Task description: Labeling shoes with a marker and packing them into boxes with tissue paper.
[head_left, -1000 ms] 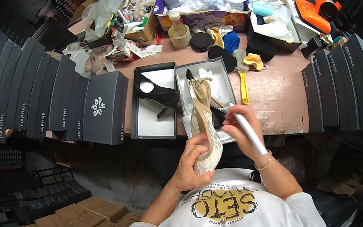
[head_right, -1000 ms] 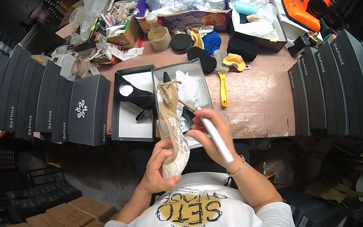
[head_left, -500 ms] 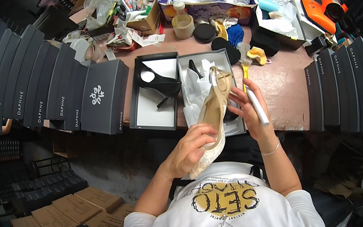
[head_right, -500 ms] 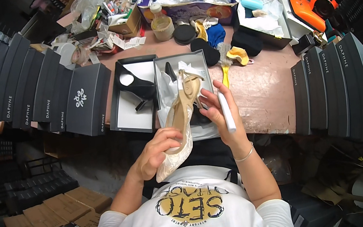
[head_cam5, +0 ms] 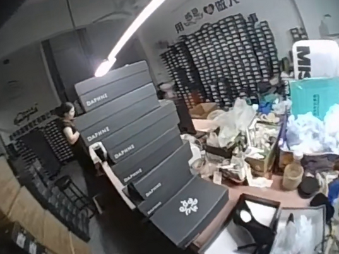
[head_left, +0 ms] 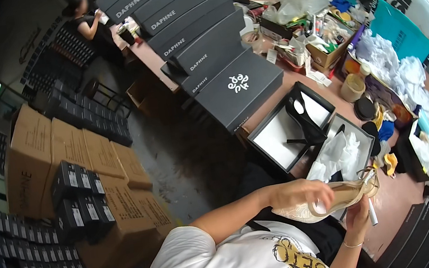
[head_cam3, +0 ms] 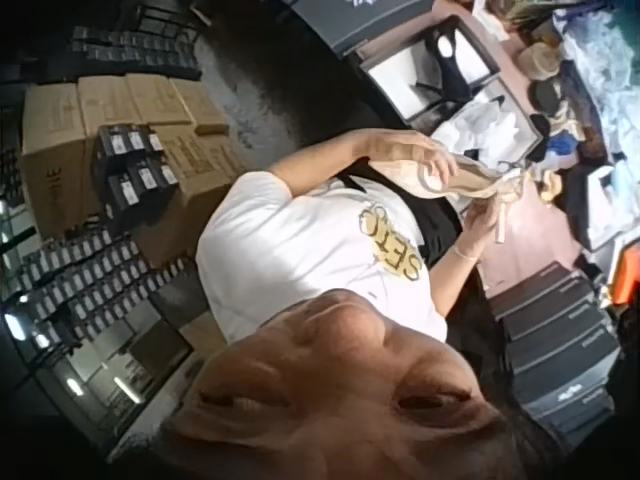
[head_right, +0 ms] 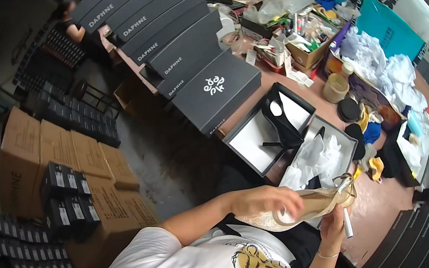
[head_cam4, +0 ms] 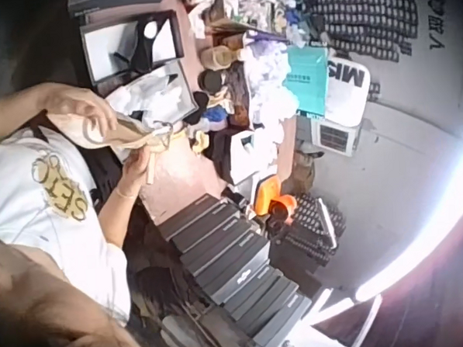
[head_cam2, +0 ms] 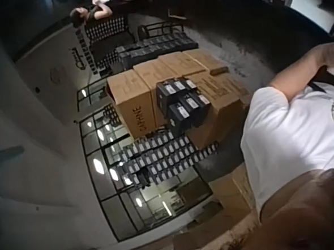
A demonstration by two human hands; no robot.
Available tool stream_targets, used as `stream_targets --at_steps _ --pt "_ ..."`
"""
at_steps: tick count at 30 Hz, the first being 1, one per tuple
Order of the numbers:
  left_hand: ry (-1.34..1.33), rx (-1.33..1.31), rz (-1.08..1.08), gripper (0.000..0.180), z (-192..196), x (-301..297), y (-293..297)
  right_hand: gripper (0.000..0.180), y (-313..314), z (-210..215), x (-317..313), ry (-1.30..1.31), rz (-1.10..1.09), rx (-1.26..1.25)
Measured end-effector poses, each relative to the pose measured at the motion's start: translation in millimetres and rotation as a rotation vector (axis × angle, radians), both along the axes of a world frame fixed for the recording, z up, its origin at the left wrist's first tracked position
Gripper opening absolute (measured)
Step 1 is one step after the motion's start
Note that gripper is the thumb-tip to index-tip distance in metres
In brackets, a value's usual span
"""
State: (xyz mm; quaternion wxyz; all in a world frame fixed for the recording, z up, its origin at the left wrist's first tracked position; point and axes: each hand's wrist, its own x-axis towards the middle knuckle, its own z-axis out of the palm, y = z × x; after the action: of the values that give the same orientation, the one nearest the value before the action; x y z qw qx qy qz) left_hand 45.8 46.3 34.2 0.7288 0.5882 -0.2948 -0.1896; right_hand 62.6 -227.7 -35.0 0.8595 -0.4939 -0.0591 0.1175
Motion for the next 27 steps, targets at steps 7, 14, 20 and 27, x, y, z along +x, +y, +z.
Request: stream_targets --at_steps 7,14,20,27 --pt "0.455 -0.776 0.397 0.081 -34 -24 0 0.052 21 18 8 -0.133 -0.082 0.036" --pt "0.391 -0.738 0.608 0.046 -42 -8 5 0.061 33 12 -12 -0.163 -0.066 0.006" --pt "0.369 -0.555 0.700 0.055 -38 -7 -1 0.037 26 1 -19 0.083 -0.149 0.121" --pt "0.402 -0.387 0.633 0.067 -25 -11 -15 0.045 21 15 -44 0.216 -0.213 0.039"
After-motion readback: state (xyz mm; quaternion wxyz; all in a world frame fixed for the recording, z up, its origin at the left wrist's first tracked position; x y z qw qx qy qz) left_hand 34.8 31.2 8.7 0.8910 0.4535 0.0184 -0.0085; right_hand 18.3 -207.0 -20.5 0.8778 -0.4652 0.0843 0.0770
